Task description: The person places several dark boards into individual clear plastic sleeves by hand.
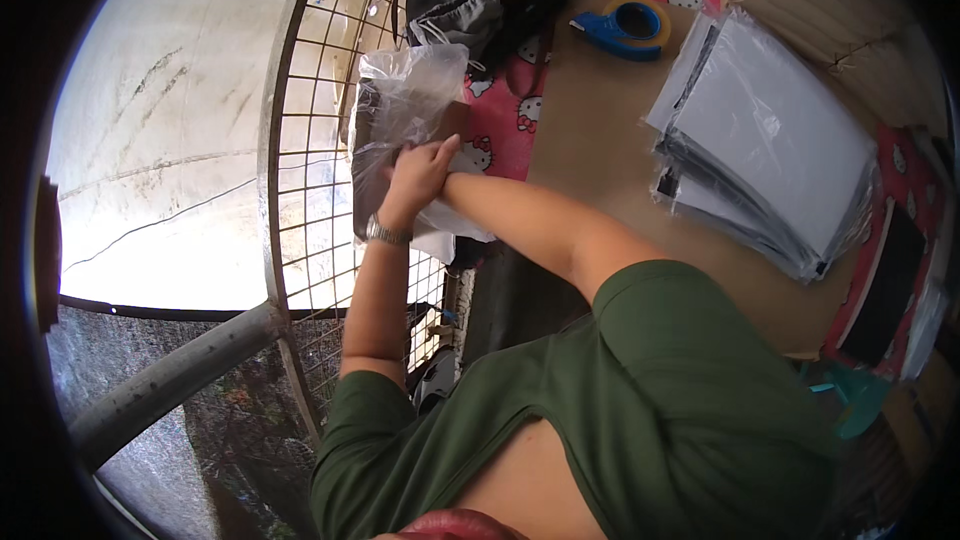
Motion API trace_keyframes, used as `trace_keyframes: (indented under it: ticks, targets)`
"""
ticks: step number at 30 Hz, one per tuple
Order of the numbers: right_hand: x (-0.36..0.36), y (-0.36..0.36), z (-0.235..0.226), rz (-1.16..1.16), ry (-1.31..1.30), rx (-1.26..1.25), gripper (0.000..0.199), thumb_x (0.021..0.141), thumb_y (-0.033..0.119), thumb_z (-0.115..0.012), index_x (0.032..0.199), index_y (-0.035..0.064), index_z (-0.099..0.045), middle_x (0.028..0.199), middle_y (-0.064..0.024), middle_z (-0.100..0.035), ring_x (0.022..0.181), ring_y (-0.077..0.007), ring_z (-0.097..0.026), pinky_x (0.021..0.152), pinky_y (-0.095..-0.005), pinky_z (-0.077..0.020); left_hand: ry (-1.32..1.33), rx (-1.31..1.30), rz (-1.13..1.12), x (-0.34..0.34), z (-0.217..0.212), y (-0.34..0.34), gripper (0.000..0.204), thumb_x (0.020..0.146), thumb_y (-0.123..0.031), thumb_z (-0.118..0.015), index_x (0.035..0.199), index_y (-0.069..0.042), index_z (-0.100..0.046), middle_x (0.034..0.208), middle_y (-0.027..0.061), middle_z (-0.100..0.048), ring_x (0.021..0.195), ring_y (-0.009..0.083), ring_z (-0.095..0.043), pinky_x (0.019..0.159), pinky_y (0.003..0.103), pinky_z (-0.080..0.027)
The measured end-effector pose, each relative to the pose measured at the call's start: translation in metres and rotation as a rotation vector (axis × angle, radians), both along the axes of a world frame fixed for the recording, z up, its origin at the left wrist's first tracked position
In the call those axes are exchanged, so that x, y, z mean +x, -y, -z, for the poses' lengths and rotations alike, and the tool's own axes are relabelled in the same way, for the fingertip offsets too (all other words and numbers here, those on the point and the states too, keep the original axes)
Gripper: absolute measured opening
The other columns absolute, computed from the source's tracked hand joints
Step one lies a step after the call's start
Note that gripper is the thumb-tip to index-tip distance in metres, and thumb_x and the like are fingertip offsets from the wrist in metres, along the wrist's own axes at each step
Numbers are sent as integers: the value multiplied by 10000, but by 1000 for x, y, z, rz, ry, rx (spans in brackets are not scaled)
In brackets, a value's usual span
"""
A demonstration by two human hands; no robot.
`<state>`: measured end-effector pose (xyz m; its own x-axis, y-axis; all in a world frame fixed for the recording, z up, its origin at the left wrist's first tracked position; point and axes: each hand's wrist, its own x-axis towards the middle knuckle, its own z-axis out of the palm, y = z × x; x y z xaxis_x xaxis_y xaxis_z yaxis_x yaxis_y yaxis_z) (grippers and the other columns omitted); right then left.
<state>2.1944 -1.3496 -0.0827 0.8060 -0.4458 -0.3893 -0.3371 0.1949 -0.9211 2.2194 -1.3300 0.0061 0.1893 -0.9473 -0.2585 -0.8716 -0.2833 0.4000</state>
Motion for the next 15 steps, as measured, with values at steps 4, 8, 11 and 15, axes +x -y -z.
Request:
trace_keyframes:
  ticks: [4,8,11,15]
  targets:
    - [-49,-6,29,-2,180,107,764,779,412,-639,1326,44,-252,1224,-210,-463,1123,-285,-464,931,-366,-377,-385,-322,-283,-7,-7,-59,341,835,-260,-597,1096,-40,-585,1127,174,-568,1124,316,-488,987,451,-297]
    - [-124,-8,45,22,230,38,789,787,373,-656,1382,51,-252,1194,-158,-472,1089,-228,-456,939,-336,-357,368,-661,-365,-27,2,-111,643,749,-268,-701,1282,-79,-396,1328,206,-341,1244,371,-313,1012,496,-251]
    - [-173,-13,30,-145,96,107,752,747,369,-684,1350,94,-331,1244,-209,-458,1160,-295,-441,954,-359,-362,539,-411,-622,-23,26,-123,1022,637,-367,-783,1396,-143,-136,1389,211,-111,1292,387,-139,994,560,-240]
    - [-231,-19,14,-145,77,-14,606,783,324,-662,1296,106,-424,1135,-136,-493,1049,-221,-467,906,-316,-371,626,-491,-651,6,51,-94,940,636,-230,-764,1374,-162,-185,1240,202,-239,1170,377,-247,980,527,-260]
